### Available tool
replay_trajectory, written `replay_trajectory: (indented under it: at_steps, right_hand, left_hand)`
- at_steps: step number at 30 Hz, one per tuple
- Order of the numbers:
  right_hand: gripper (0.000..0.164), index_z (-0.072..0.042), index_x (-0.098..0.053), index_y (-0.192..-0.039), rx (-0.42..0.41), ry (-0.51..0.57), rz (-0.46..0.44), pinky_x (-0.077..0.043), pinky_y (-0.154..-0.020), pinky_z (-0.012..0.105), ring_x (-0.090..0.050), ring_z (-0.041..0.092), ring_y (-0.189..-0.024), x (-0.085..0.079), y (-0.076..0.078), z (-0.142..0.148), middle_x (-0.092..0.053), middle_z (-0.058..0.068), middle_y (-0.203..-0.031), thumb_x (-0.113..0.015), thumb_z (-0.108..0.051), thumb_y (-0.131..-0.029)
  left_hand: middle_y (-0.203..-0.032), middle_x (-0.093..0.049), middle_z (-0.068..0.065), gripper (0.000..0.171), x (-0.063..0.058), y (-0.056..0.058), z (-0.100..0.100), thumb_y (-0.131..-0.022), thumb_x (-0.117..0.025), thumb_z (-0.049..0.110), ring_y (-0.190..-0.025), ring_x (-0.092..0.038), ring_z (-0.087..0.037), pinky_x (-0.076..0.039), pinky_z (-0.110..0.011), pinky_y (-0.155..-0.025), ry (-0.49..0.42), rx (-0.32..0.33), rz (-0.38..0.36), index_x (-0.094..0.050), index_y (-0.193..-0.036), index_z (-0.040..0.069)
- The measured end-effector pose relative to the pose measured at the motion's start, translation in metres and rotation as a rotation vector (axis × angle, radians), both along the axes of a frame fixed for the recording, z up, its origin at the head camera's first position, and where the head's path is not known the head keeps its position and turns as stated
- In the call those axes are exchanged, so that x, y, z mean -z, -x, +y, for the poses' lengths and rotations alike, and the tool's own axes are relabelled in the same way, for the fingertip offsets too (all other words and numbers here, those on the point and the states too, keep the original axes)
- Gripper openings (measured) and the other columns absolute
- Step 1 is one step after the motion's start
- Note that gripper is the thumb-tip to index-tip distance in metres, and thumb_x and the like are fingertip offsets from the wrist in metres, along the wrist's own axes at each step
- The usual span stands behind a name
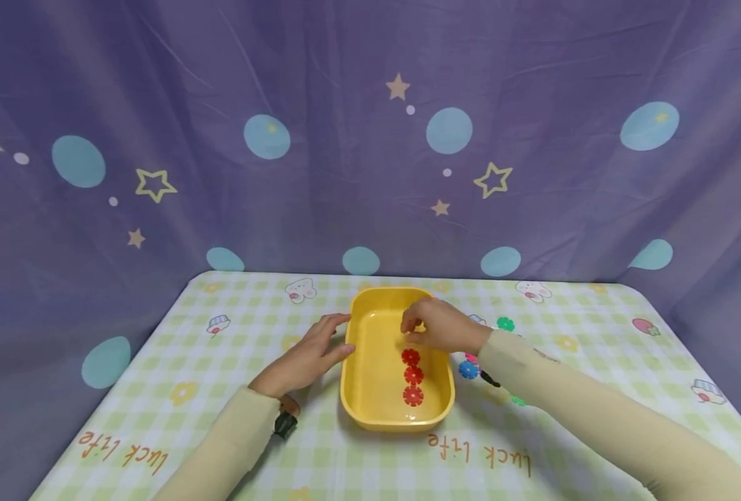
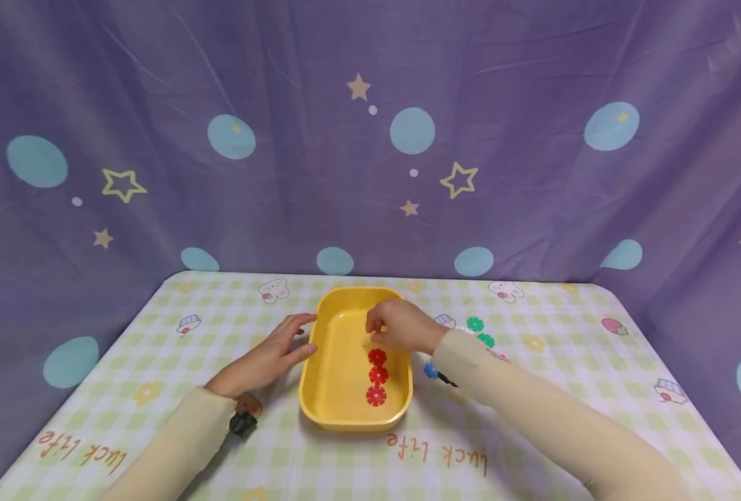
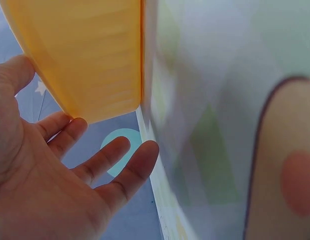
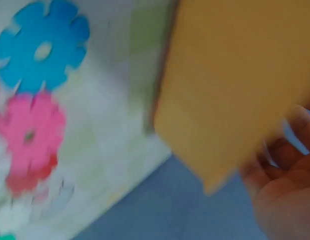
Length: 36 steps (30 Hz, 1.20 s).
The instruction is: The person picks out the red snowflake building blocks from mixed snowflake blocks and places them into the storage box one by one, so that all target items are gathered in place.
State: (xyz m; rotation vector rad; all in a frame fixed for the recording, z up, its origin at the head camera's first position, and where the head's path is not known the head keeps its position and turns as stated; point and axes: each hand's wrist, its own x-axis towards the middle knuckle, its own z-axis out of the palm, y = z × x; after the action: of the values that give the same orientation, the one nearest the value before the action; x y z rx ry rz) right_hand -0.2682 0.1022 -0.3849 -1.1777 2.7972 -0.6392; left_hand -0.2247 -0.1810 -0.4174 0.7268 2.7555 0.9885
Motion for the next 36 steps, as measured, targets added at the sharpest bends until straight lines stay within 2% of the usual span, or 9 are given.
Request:
replay_trajectory:
  at_steps: [3, 6, 11, 15, 18, 24, 29, 32, 36]
  right_hand:
    - [0.006, -0.014, -0.071, -0.086, -0.009, 0.085, 0.070, -0.049, -0.073, 0.031, -0.058, 0.018, -0.079, -0.007, 0.001, 0.023, -0.063, -0.009, -0.083, -0.074, -0.010, -0.083]
    - [0.008, -0.016, -0.072, -0.087, 0.053, 0.104, 0.081, -0.050, -0.073, 0.032, -0.058, 0.016, -0.079, -0.010, 0.000, 0.051, -0.062, -0.012, -0.083, -0.075, -0.011, -0.082]
    - [0.013, -0.014, -0.071, -0.090, 0.145, 0.062, -0.015, -0.052, -0.078, 0.039, -0.059, 0.016, -0.082, -0.005, -0.007, 0.095, -0.065, -0.006, -0.087, -0.075, -0.006, -0.081]
    - [0.017, -0.010, -0.070, -0.095, 0.151, 0.001, -0.112, -0.051, -0.079, 0.043, -0.059, 0.019, -0.083, 0.005, -0.016, 0.121, -0.066, -0.001, -0.091, -0.076, -0.005, -0.079]
    - [0.019, -0.010, -0.069, -0.095, 0.160, -0.039, -0.153, -0.051, -0.073, 0.038, -0.058, 0.017, -0.079, 0.012, -0.023, 0.136, -0.065, -0.002, -0.091, -0.077, -0.006, -0.078]
    - [0.017, -0.011, -0.068, -0.093, 0.294, -0.065, -0.151, -0.044, -0.059, 0.030, -0.050, 0.011, -0.062, 0.020, -0.034, 0.149, -0.057, -0.005, -0.076, -0.077, -0.017, -0.080]
    - [0.030, -0.009, -0.064, -0.092, 0.425, -0.108, -0.175, -0.044, -0.058, 0.032, -0.050, 0.014, -0.061, 0.025, -0.038, 0.150, -0.057, -0.003, -0.073, -0.078, -0.031, -0.078]
    - [0.034, -0.009, -0.063, -0.091, 0.454, -0.148, -0.189, -0.044, -0.059, 0.034, -0.050, 0.015, -0.064, 0.028, -0.039, 0.149, -0.059, -0.001, -0.078, -0.079, -0.036, -0.077]
    - [0.030, -0.011, -0.063, -0.087, 0.469, -0.175, -0.193, -0.043, -0.060, 0.035, -0.050, 0.016, -0.066, 0.030, -0.040, 0.147, -0.059, -0.002, -0.079, -0.078, -0.035, -0.078]
  left_hand:
    - [-0.147, -0.028, 0.003, 0.063, 0.001, 0.000, 0.001, -0.097, -0.046, 0.049, -0.133, -0.029, -0.019, -0.034, -0.044, -0.103, 0.002, 0.002, 0.008, -0.028, -0.148, 0.018]
    - [-0.147, -0.029, 0.002, 0.064, 0.002, 0.001, 0.000, -0.097, -0.046, 0.050, -0.132, -0.032, -0.022, -0.035, -0.045, -0.102, -0.011, 0.005, 0.022, -0.029, -0.148, 0.017]
    - [-0.146, -0.030, 0.001, 0.063, -0.001, 0.000, -0.001, -0.097, -0.047, 0.049, -0.130, -0.035, -0.027, -0.035, -0.047, -0.100, -0.022, 0.008, 0.028, -0.029, -0.147, 0.017]
    - [-0.146, -0.029, 0.002, 0.062, 0.000, 0.000, -0.001, -0.097, -0.048, 0.049, -0.130, -0.035, -0.028, -0.036, -0.047, -0.100, -0.014, -0.003, 0.016, -0.029, -0.147, 0.018]
    - [-0.146, -0.029, 0.002, 0.062, 0.000, -0.001, 0.000, -0.097, -0.049, 0.047, -0.131, -0.034, -0.026, -0.036, -0.047, -0.100, -0.010, -0.009, 0.008, -0.029, -0.147, 0.017]
    - [-0.147, -0.029, 0.001, 0.062, 0.000, -0.002, 0.002, -0.097, -0.049, 0.044, -0.132, -0.033, -0.026, -0.035, -0.047, -0.102, -0.009, -0.006, 0.004, -0.029, -0.148, 0.015]
    - [-0.147, -0.029, 0.001, 0.061, 0.000, -0.002, 0.001, -0.098, -0.049, 0.044, -0.132, -0.034, -0.026, -0.035, -0.046, -0.102, -0.009, -0.003, 0.006, -0.029, -0.148, 0.016]
    - [-0.147, -0.029, 0.000, 0.061, -0.001, -0.003, 0.001, -0.098, -0.049, 0.043, -0.131, -0.035, -0.028, -0.035, -0.047, -0.101, -0.010, 0.002, 0.006, -0.029, -0.147, 0.015]
    - [-0.147, -0.028, 0.001, 0.061, -0.002, -0.003, 0.002, -0.098, -0.049, 0.043, -0.131, -0.035, -0.028, -0.035, -0.047, -0.101, -0.004, 0.003, -0.005, -0.029, -0.148, 0.015]
